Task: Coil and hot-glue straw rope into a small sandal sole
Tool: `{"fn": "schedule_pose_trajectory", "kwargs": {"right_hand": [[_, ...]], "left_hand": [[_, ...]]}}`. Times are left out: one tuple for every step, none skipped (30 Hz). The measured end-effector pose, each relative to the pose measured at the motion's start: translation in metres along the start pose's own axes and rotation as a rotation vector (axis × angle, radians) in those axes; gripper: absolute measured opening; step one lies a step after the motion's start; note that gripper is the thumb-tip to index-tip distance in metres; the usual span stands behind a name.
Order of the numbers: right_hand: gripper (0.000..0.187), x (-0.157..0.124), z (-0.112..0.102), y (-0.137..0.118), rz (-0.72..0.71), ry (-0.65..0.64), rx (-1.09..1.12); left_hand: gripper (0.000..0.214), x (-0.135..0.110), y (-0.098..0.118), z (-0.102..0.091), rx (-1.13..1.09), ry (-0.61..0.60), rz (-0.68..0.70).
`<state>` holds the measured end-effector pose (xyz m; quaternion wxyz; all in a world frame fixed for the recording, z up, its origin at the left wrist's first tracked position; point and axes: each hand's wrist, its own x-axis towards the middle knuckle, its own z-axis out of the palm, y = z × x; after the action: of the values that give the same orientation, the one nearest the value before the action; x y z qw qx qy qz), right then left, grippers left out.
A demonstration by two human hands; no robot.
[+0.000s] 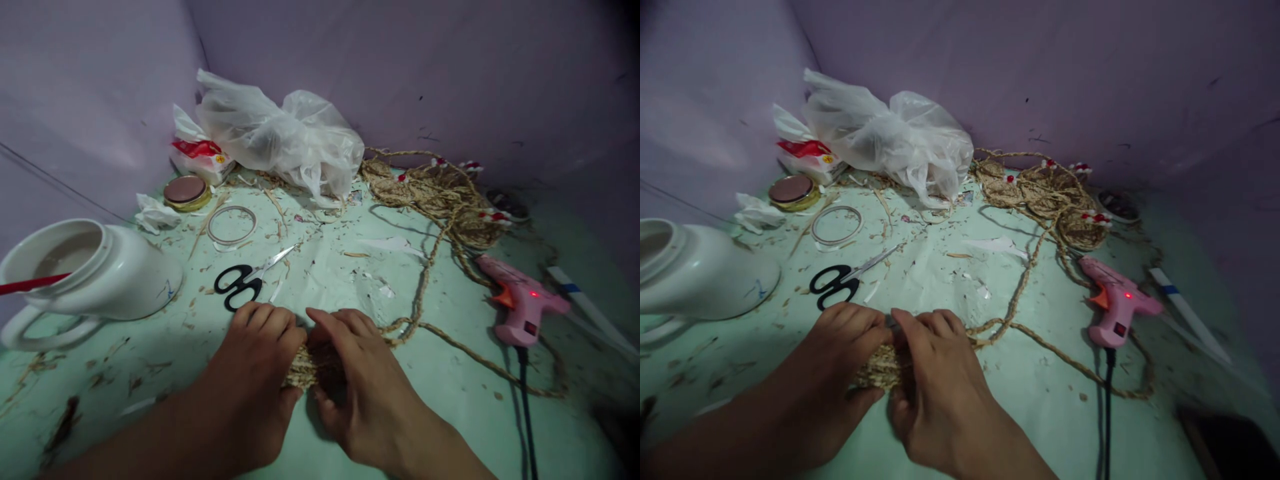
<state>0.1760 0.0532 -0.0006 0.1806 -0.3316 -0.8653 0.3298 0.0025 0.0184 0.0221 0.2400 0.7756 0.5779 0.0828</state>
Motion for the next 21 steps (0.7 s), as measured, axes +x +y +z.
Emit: {"fn": "schedule_pose_trajectory", "kwargs": {"right_hand": [[0.078,0.000,0.000,0.000,0.000,0.006,-0.003],[0.077,0.000,0.000,0.000,-0.001,0.013,-0.006],[0.076,0.001,0.000,-0.001,0.002,0.014,-0.010],[0.075,0.001,0.000,-0.001,0.002,0.015,-0.012],[0.075,0.001,0.000,-0.001,0.004,0.013,-0.013],[0.075,0.001,0.000,-0.001,0.001,0.010,-0.015],[0.075,0.002,-0.001,-0.001,-0.001,0.009,-0.016],[0.075,0.002,-0.001,-0.002,-0.003,0.008,-0.019],[0.074,0.002,0.000,-0.002,-0.003,0.009,-0.023],[0.072,0.003,0.000,-0.002,-0.001,0.013,-0.027],[0.071,0.003,0.001,-0.002,0.002,0.016,-0.032],[0.070,0.003,0.001,-0.002,0.003,0.022,-0.034],[0.070,0.003,0.001,-0.002,-0.001,0.026,-0.032],[0.071,0.003,0.001,-0.003,-0.009,0.028,-0.028],[0.072,0.002,0.000,-0.003,-0.017,0.027,-0.025],[0.074,0.000,-0.002,-0.003,-0.027,0.022,-0.027],[0.075,-0.002,-0.005,-0.002,-0.036,0.022,-0.035],[0.075,-0.004,-0.008,-0.001,-0.037,0.024,-0.049],[0.074,-0.007,-0.013,0.001,-0.035,0.033,-0.067],[0.070,-0.009,-0.017,0.003,-0.027,0.048,-0.088],[0.063,-0.011,-0.021,0.005,-0.019,0.068,-0.109]], "left_hand": [[0.029,0.000,0.000,0.001,0.001,0.001,0.004],[0.030,0.000,0.000,0.001,0.001,0.002,0.012],[0.030,0.000,0.000,0.002,0.003,0.002,0.021],[0.031,0.000,0.000,0.003,0.005,0.014,0.032],[0.032,0.001,0.000,0.004,0.007,0.027,0.045],[0.033,0.001,0.000,0.004,0.009,0.040,0.056],[0.033,0.001,-0.001,0.005,0.010,0.051,0.066],[0.034,0.002,-0.001,0.005,0.008,0.058,0.076],[0.034,0.002,0.000,0.004,0.004,0.062,0.088],[0.033,0.003,0.000,0.004,-0.002,0.062,0.101],[0.032,0.003,0.000,0.003,-0.007,0.063,0.114],[0.031,0.004,0.000,0.002,-0.008,0.068,0.126],[0.030,0.004,0.001,0.001,-0.006,0.068,0.137],[0.029,0.005,0.001,-0.001,0.001,0.062,0.141],[0.027,0.005,0.001,-0.002,0.011,0.053,0.142],[0.024,0.005,0.002,-0.002,0.023,0.040,0.138],[0.022,0.006,0.002,-0.003,0.034,0.028,0.131],[0.019,0.006,0.002,-0.004,0.042,0.018,0.124],[0.017,0.005,0.002,-0.004,0.048,0.014,0.118],[0.015,0.005,0.003,-0.003,0.052,0.012,0.113],[0.015,0.004,0.003,-0.003,0.053,0.012,0.109]]}}
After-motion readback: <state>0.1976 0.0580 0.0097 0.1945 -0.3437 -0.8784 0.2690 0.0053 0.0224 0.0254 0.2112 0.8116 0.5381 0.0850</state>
